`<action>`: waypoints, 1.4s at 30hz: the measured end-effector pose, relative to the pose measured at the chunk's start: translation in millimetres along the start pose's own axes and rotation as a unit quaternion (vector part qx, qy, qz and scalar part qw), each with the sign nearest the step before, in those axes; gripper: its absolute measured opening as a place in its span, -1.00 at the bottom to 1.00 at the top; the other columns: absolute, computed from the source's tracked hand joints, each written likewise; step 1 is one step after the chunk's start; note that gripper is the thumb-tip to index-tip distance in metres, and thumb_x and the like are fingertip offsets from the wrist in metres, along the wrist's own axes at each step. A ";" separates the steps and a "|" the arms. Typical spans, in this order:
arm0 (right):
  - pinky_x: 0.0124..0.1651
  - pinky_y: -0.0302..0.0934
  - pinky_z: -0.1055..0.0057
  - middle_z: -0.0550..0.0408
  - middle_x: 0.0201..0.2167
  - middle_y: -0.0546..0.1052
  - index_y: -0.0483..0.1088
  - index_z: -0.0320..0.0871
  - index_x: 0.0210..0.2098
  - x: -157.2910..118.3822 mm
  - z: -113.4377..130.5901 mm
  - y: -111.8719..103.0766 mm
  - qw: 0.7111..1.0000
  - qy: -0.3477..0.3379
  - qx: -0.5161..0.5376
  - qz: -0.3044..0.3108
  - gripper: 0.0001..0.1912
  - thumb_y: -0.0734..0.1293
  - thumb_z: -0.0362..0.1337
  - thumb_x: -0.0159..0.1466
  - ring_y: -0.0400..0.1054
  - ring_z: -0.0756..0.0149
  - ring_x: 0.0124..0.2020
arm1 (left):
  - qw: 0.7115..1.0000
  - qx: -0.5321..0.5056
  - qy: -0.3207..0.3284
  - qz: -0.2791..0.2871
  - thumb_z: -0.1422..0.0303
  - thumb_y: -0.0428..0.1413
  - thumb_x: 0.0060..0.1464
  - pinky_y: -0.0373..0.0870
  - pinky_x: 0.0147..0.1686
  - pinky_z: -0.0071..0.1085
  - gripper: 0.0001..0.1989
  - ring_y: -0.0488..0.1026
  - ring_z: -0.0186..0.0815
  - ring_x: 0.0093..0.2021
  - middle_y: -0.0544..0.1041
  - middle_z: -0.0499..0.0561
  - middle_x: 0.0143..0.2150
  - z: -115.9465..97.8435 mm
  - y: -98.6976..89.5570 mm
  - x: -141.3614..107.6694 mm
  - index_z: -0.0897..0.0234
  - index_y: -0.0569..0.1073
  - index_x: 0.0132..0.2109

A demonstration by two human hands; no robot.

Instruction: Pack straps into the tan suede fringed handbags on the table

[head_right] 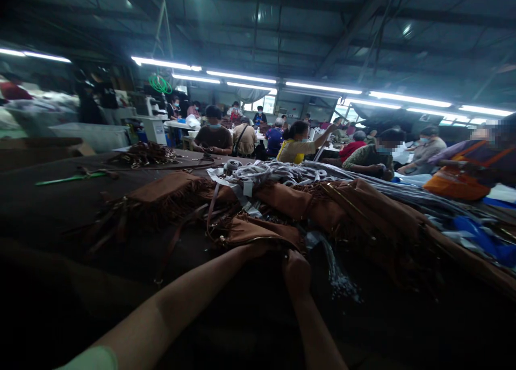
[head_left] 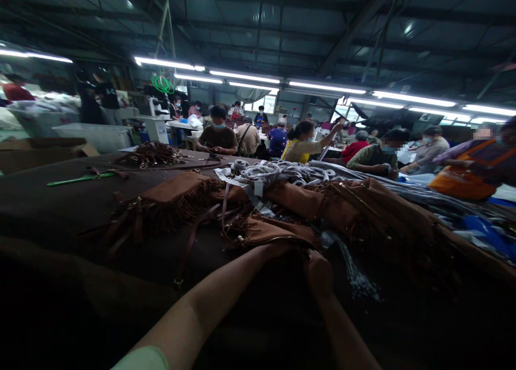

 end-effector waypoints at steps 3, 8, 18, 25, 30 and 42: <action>-0.30 0.06 0.44 -0.04 -0.33 0.54 0.44 -0.19 -0.33 1.8 -3.8 -1.1 1.000 0.002 0.023 0.009 -0.66 0.09 -0.19 0.33 0.40 0.27 -0.32 | 1.000 0.009 0.022 0.019 0.52 0.02 0.09 0.30 -0.12 -0.28 -0.80 0.42 -0.17 -0.13 0.54 0.06 -0.28 -2.2 0.4 -33.3 0.22 0.50 -0.20; -0.35 0.03 0.45 -0.03 -0.37 0.54 0.45 -0.17 -0.35 0.7 -7.9 -1.4 0.998 0.007 0.053 0.013 -0.64 0.09 -0.16 0.32 0.39 0.31 -0.35 | 0.997 0.051 0.049 -0.008 0.42 0.06 0.08 0.29 -0.07 -0.36 -0.72 0.40 -0.22 -0.12 0.48 0.05 -0.12 -10.3 -8.2 -79.7 0.23 0.43 -0.02; -0.13 0.16 0.46 0.01 -0.19 0.56 0.49 -0.14 -0.19 -4.4 -4.9 8.0 0.995 -0.016 0.096 0.003 -0.68 0.12 -0.22 0.31 0.43 0.31 -0.20 | 0.947 0.303 0.091 0.049 0.43 -0.06 0.18 0.29 -0.27 -0.35 -0.76 0.40 -0.24 -0.27 0.43 0.14 -0.26 3.8 -1.7 -47.9 0.33 0.51 -0.19; -0.09 0.19 0.44 -0.03 -0.20 0.56 0.50 -0.15 -0.23 -9.8 -2.8 11.4 0.995 -0.029 0.094 0.033 -0.67 0.12 -0.21 0.32 0.43 0.27 -0.18 | 0.958 0.278 0.046 0.058 0.38 -0.03 0.16 0.28 -0.27 -0.33 -0.74 0.38 -0.26 -0.31 0.46 0.13 -0.27 15.5 2.6 -29.5 0.32 0.55 -0.21; -0.13 0.21 0.44 -0.01 -0.21 0.57 0.50 -0.14 -0.23 -10.3 -2.4 8.6 0.989 -0.020 0.146 0.014 -0.68 0.14 -0.19 0.31 0.45 0.27 -0.19 | 0.963 0.243 0.082 0.078 0.40 0.04 0.10 0.29 -0.21 -0.36 -0.79 0.38 -0.25 -0.22 0.44 0.15 -0.16 17.9 6.4 -31.9 0.33 0.57 -0.26; -0.19 0.16 0.44 0.02 -0.22 0.57 0.49 -0.11 -0.20 22.6 11.0 -3.8 0.997 -0.035 0.063 -0.021 -0.65 0.12 -0.15 0.32 0.45 0.27 -0.24 | 0.995 0.093 -0.042 0.018 0.44 0.19 -0.11 0.33 -0.23 -0.42 -0.84 0.41 -0.29 -0.30 0.52 0.05 -0.27 43.7 11.5 -14.6 0.33 0.60 -0.30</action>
Point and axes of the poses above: each hand's wrist, its own x-axis towards the middle knuckle, its own y-axis out of the palm, z = x × y, the point moved 4 cm from there along x, towards the middle knuckle
